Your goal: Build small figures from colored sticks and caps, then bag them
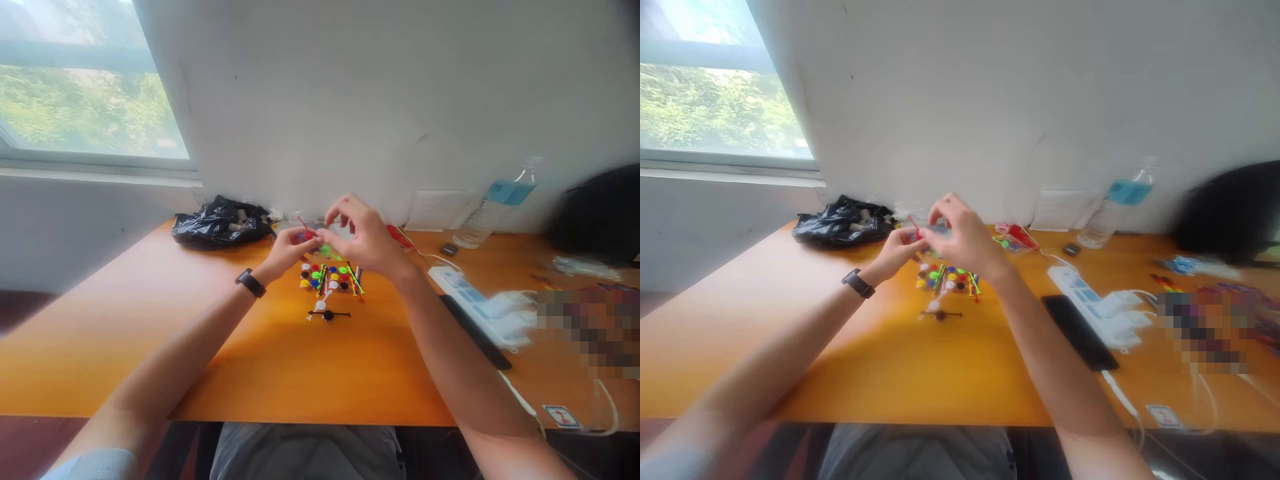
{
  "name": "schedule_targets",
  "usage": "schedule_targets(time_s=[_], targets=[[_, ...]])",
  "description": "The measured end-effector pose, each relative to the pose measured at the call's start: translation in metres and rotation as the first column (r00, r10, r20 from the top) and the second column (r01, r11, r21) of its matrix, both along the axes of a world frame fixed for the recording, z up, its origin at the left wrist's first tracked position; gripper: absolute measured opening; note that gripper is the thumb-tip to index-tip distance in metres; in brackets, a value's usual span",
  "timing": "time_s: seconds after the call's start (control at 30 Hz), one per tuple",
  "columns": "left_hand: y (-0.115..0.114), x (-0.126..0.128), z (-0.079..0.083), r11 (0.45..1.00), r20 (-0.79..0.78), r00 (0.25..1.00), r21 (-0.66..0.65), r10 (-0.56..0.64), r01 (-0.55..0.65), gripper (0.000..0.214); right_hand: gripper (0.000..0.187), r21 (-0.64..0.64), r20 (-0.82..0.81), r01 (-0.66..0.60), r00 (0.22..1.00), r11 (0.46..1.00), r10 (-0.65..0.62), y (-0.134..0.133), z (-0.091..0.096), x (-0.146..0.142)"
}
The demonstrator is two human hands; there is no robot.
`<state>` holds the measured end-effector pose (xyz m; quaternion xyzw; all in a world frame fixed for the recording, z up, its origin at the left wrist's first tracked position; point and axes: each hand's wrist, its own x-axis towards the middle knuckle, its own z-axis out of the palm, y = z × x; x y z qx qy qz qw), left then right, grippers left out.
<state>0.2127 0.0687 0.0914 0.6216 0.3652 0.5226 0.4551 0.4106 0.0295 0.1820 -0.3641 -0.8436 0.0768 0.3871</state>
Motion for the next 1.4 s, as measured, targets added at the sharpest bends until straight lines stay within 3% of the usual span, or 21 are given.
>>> schedule_targets(time_s=[0.07,0.1,0.17,0.2,0.23,0.37,0.57,0.77,1.0,1.13,1.27,1.33,1.4], targets=[[0.003,-0.002,-0.001,0.999,0.003,0.999,-0.002,0.033,-0.033,0.044,0.016,-0.26,0.253,-0.101,0.952,0.96,0.169,-0.002,-0.005,0.002],[0.003,-0.003,-0.001,0.999,0.003,0.999,-0.008,0.049,-0.048,0.046,0.019,-0.418,0.376,-0.115,0.881,0.901,0.287,-0.002,-0.009,0.002],[0.004,-0.003,-0.001,0.996,0.009,0.997,-0.031,0.08,-0.08,0.049,0.019,-0.659,0.55,-0.024,0.667,0.752,0.503,0.003,-0.022,0.001],[0.004,-0.002,-0.001,0.995,0.018,0.995,-0.043,0.094,-0.093,0.049,0.018,-0.687,0.609,0.049,0.584,0.725,0.537,0.005,-0.029,-0.001],[0.004,-0.002,-0.001,0.993,0.028,0.994,-0.054,0.102,-0.101,0.05,0.018,-0.672,0.652,0.099,0.549,0.734,0.523,0.008,-0.036,-0.004],[0.004,-0.002,0.0,0.988,0.053,0.99,-0.084,0.133,-0.128,0.055,0.022,-0.601,0.728,0.195,0.535,0.775,0.429,0.011,-0.051,-0.017],[0.005,-0.002,0.0,0.986,0.082,0.988,-0.115,0.13,-0.12,0.06,0.023,-0.583,0.768,0.227,0.467,0.78,0.438,0.01,-0.063,-0.028],[0.005,-0.003,0.0,0.988,0.07,0.991,-0.108,0.116,-0.108,0.06,0.022,-0.571,0.765,0.202,0.484,0.796,0.425,0.012,-0.074,-0.031],[0.006,-0.004,-0.002,0.992,0.056,0.994,-0.096,0.093,-0.088,0.062,0.019,-0.549,0.778,0.26,0.507,0.795,0.372,0.004,-0.054,-0.022],[0.005,-0.004,-0.001,0.991,0.05,0.994,-0.096,0.094,-0.089,0.061,0.012,-0.593,0.714,0.164,0.56,0.789,0.421,0.006,-0.045,-0.011],[0.004,-0.004,0.0,0.993,0.049,0.995,-0.089,0.087,-0.083,0.061,0.009,-0.668,0.628,0.09,0.601,0.739,0.495,0.011,-0.033,0.003],[0.004,-0.004,0.0,0.994,0.049,0.996,-0.083,0.075,-0.071,0.061,0.011,-0.696,0.551,0.025,0.66,0.718,0.511,0.012,-0.022,0.012],[0.004,-0.005,0.0,0.996,0.045,0.997,-0.077,0.054,-0.051,0.061,0.013,-0.677,0.464,-0.067,0.734,0.733,0.496,0.012,-0.01,0.022]])
